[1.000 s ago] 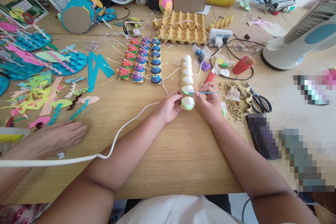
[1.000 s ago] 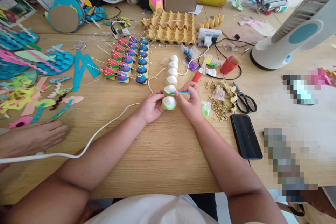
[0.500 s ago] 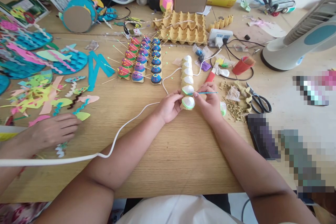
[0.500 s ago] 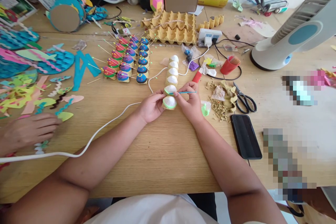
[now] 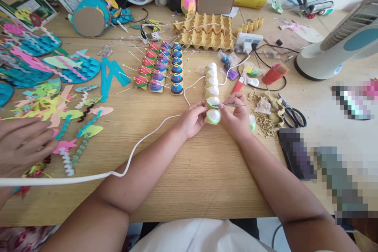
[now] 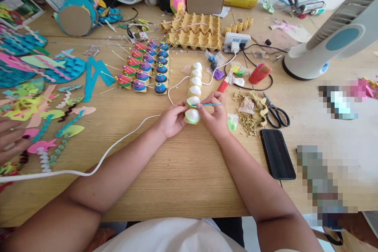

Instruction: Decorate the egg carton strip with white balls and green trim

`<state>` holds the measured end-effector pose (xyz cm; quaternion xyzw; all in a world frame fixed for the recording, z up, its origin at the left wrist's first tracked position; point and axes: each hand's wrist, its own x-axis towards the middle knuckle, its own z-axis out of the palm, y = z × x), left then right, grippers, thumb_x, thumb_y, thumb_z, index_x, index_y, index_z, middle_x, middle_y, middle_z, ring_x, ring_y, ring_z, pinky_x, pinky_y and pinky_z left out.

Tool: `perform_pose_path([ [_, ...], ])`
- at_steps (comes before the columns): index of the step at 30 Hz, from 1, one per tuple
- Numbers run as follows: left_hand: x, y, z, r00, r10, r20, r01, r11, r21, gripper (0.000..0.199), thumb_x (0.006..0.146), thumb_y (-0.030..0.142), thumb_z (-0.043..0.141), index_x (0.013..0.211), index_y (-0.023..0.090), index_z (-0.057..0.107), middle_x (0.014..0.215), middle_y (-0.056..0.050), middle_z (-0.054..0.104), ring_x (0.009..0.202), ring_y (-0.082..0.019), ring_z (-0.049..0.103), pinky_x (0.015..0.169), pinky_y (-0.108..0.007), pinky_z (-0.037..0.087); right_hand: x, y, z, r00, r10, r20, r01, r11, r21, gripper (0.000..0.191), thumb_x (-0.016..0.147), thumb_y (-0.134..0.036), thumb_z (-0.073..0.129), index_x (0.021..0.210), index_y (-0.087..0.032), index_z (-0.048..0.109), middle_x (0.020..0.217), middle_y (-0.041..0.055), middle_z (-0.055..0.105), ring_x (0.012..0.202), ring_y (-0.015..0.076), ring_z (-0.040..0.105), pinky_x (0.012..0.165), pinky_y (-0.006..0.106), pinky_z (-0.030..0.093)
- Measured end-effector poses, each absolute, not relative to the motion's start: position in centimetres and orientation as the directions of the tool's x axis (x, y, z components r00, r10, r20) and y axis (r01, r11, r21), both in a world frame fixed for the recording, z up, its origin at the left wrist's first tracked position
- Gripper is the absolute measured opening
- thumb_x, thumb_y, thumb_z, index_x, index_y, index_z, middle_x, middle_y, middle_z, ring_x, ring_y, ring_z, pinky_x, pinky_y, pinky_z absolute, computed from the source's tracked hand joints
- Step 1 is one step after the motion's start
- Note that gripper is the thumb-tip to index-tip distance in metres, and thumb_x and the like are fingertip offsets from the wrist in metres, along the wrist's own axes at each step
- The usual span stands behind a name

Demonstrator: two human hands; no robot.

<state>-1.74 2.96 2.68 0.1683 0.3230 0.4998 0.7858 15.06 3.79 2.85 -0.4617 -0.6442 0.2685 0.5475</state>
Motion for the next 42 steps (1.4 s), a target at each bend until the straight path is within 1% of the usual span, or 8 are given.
perform_pose_path([
  [3,-1.66,2.93,2.84,0.288,0.894,-0.343,-0.684,0.443,0.580,0.015,0.087,0.002,0.059,0.090,0.013,0.069,0.078,-0.003,0.074,0.063,-0.011,0.067,0.062,-0.022,0.053,15.08,3.88,2.72,0.032,0.890,0.454,0.295,0.426,-0.855,0.029,0.086,-0.052,0.081,0.080,-0.026,0.070,0.099,0.0047,0.055,0.101,0.0236,0.053,0.100,0.045,0.047],
  [9,-1.62,2.92,2.96,0.280,0.893,-0.353,-0.672,0.445,0.592,0.013,0.085,0.004,0.062,0.090,0.013,0.069,0.082,-0.003,0.075,0.067,-0.012,0.068,0.068,-0.023,0.054,15.07,4.02,2.48,0.016,0.896,0.444,0.314,0.417,-0.853,0.025,0.087,-0.048,0.081,0.080,-0.026,0.070,0.101,0.0050,0.056,0.102,0.0233,0.055,0.102,0.045,0.047],
  [14,-1.63,2.88,2.86,0.281,0.899,-0.337,-0.679,0.434,0.592,0.014,0.084,0.004,0.061,0.090,0.014,0.069,0.080,-0.002,0.074,0.065,-0.011,0.066,0.067,-0.023,0.054,15.21,3.87,2.55,0.018,0.871,0.491,0.338,0.457,-0.823,0.019,0.090,-0.041,0.079,0.081,-0.026,0.070,0.100,0.0053,0.056,0.102,0.0230,0.056,0.102,0.045,0.047],
  [18,-1.64,2.84,2.92,0.274,0.902,-0.335,-0.684,0.427,0.591,0.014,0.083,0.003,0.061,0.089,0.013,0.068,0.077,-0.002,0.073,0.063,-0.010,0.065,0.063,-0.021,0.053,15.43,3.94,2.54,0.013,0.856,0.517,0.354,0.479,-0.803,0.021,0.091,-0.043,0.077,0.083,-0.026,0.069,0.100,0.0044,0.055,0.101,0.0225,0.056,0.100,0.045,0.048],
  [25,-1.63,2.86,3.06,0.282,0.899,-0.337,-0.686,0.434,0.584,0.014,0.084,0.003,0.061,0.090,0.013,0.070,0.078,-0.002,0.075,0.065,-0.010,0.067,0.063,-0.020,0.052,15.61,4.22,2.21,-0.027,0.854,0.519,0.384,0.488,-0.784,0.021,0.093,-0.043,0.074,0.084,-0.025,0.069,0.103,0.0049,0.057,0.104,0.0227,0.058,0.102,0.047,0.048],
  [32,-1.63,2.87,3.05,0.274,0.898,-0.343,-0.687,0.433,0.584,0.014,0.084,0.003,0.059,0.088,0.013,0.069,0.074,-0.002,0.073,0.063,-0.010,0.065,0.065,-0.021,0.051,15.63,4.39,2.08,-0.041,0.844,0.535,0.443,0.495,-0.747,0.019,0.091,-0.040,0.077,0.084,-0.025,0.070,0.101,0.0049,0.057,0.104,0.0235,0.059,0.101,0.048,0.049],
  [36,-1.60,2.92,3.12,0.274,0.896,-0.350,-0.683,0.438,0.584,0.015,0.084,0.004,0.060,0.091,0.014,0.069,0.077,-0.002,0.074,0.066,-0.012,0.067,0.066,-0.023,0.051,15.62,4.31,2.30,-0.046,0.841,0.540,0.486,0.491,-0.723,0.021,0.090,-0.043,0.079,0.084,-0.025,0.071,0.102,0.0057,0.058,0.105,0.0246,0.059,0.101,0.049,0.050],
  [42,-1.58,3.01,3.02,0.273,0.895,-0.352,-0.685,0.438,0.582,0.013,0.082,0.004,0.061,0.087,0.013,0.068,0.076,-0.002,0.073,0.064,-0.010,0.065,0.066,-0.022,0.049,15.67,3.96,2.73,-0.033,0.836,0.548,0.459,0.500,-0.734,0.024,0.089,-0.046,0.080,0.082,-0.025,0.070,0.101,0.0056,0.057,0.103,0.0241,0.059,0.099,0.048,0.051],
])
